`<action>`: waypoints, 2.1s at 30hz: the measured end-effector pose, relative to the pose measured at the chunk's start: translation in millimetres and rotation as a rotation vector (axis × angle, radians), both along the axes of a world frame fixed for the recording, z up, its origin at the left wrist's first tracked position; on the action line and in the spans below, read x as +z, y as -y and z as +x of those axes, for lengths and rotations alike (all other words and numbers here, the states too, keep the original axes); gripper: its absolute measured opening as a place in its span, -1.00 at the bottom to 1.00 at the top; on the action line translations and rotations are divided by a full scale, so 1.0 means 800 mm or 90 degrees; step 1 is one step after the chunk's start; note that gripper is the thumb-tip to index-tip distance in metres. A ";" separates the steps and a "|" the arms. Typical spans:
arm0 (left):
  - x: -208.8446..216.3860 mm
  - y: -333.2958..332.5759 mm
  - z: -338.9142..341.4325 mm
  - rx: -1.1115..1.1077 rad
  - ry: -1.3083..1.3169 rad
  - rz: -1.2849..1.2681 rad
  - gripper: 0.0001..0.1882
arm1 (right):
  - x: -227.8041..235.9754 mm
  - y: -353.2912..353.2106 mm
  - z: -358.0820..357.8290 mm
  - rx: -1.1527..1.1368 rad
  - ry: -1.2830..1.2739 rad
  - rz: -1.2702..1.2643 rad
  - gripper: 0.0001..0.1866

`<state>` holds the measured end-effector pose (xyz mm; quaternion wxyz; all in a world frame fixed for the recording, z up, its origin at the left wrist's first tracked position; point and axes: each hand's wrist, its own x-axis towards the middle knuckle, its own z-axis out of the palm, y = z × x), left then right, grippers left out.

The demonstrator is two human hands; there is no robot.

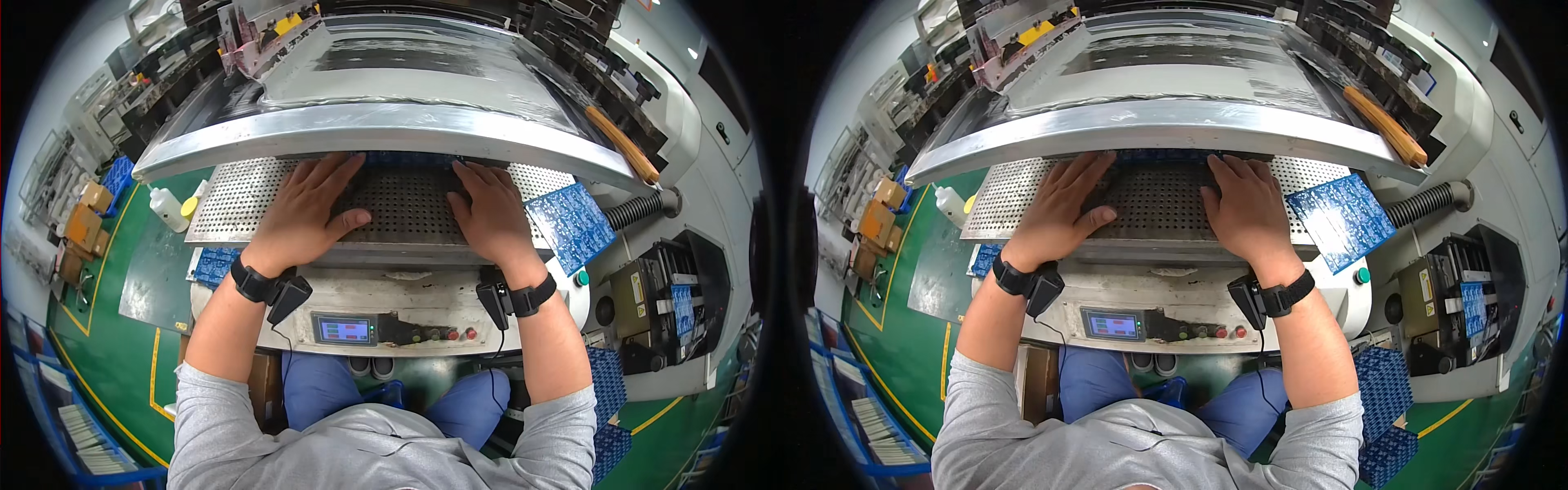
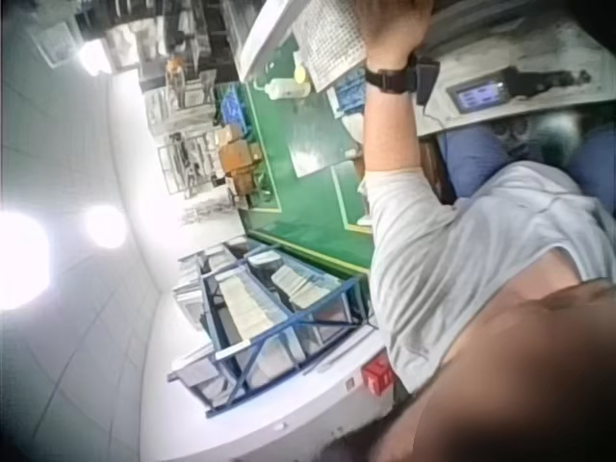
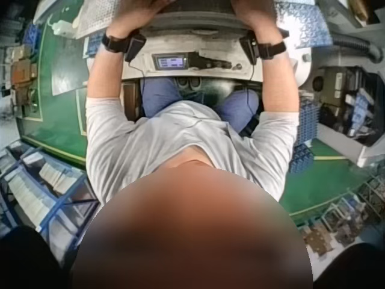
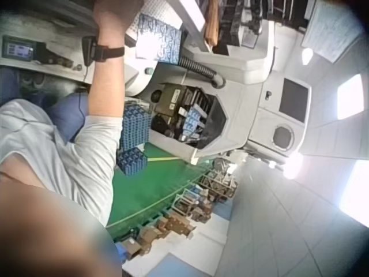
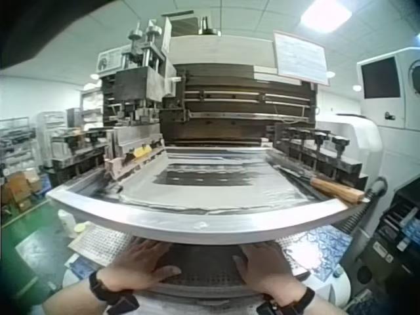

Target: Operating a machine to process printed circuit boards on an electronics assembly line.

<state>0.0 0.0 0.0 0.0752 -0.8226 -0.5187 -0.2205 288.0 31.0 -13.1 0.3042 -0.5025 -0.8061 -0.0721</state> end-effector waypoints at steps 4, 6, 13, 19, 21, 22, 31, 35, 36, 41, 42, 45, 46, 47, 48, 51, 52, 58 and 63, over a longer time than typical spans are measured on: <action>0.001 -0.002 -0.005 -0.080 0.024 -0.021 -0.17 | -0.001 -0.001 -0.005 0.001 0.007 0.015 -0.54; -0.001 -0.003 -0.003 -0.083 0.041 -0.028 -0.15 | 0.000 -0.001 -0.003 0.002 0.011 0.014 -0.54; 0.000 -0.003 -0.003 -0.055 0.030 -0.035 -0.13 | -0.001 0.000 -0.004 0.003 0.013 0.035 -0.55; -0.001 0.000 -0.005 -0.061 0.060 -0.020 -0.17 | -0.001 0.000 -0.004 -0.010 0.010 0.042 -0.57; 0.000 0.001 -0.007 -0.069 0.079 0.011 -0.18 | 0.000 0.002 -0.004 -0.018 0.008 0.052 -0.57; 0.001 0.002 -0.008 -0.063 0.101 0.000 -0.21 | 0.002 0.002 -0.005 -0.020 0.001 0.047 -0.57; -0.017 0.066 -0.055 0.026 0.225 0.160 -0.58 | -0.005 0.110 -0.010 0.122 0.011 0.142 -0.63; -0.069 0.124 -0.134 0.154 0.377 0.302 -0.87 | -0.047 0.215 0.030 0.322 0.159 -0.186 -0.60; -0.082 0.130 -0.155 0.205 0.377 0.342 -0.88 | -0.059 0.219 0.047 0.316 0.163 -0.318 -0.57; -0.128 0.148 -0.239 0.370 0.385 0.233 -0.86 | -0.124 0.185 0.174 -0.042 0.059 -0.338 -0.58; -0.132 0.146 -0.246 0.403 0.353 0.192 -0.87 | -0.136 0.169 0.199 -0.140 -0.067 -0.301 -0.59; -0.132 0.122 -0.251 0.385 0.279 0.175 -0.86 | -0.144 0.100 0.277 -0.293 -0.097 -0.133 -0.59; -0.129 0.111 -0.248 0.381 0.281 0.149 -0.82 | -0.143 0.078 0.297 -0.363 -0.089 -0.129 -0.55; -0.126 0.101 -0.244 0.364 0.275 0.166 -0.82 | -0.140 0.058 0.313 -0.402 -0.085 -0.135 -0.50; -0.125 0.089 -0.237 0.359 0.259 0.152 -0.78 | -0.140 0.040 0.323 -0.446 -0.088 -0.118 -0.47; -0.120 0.059 -0.229 0.317 0.248 0.088 -0.68 | -0.151 0.016 0.328 -0.584 -0.098 -0.130 -0.39; -0.123 0.050 -0.225 0.259 0.232 0.101 -0.67 | -0.156 0.012 0.324 -0.652 -0.100 -0.145 -0.34; -0.155 0.023 -0.209 0.209 0.055 0.259 -0.60 | -0.191 0.036 0.305 -0.677 -0.073 -0.128 -0.20; -0.118 0.022 -0.229 0.240 0.068 0.140 -0.63 | -0.162 0.074 0.313 -0.693 -0.059 0.023 -0.22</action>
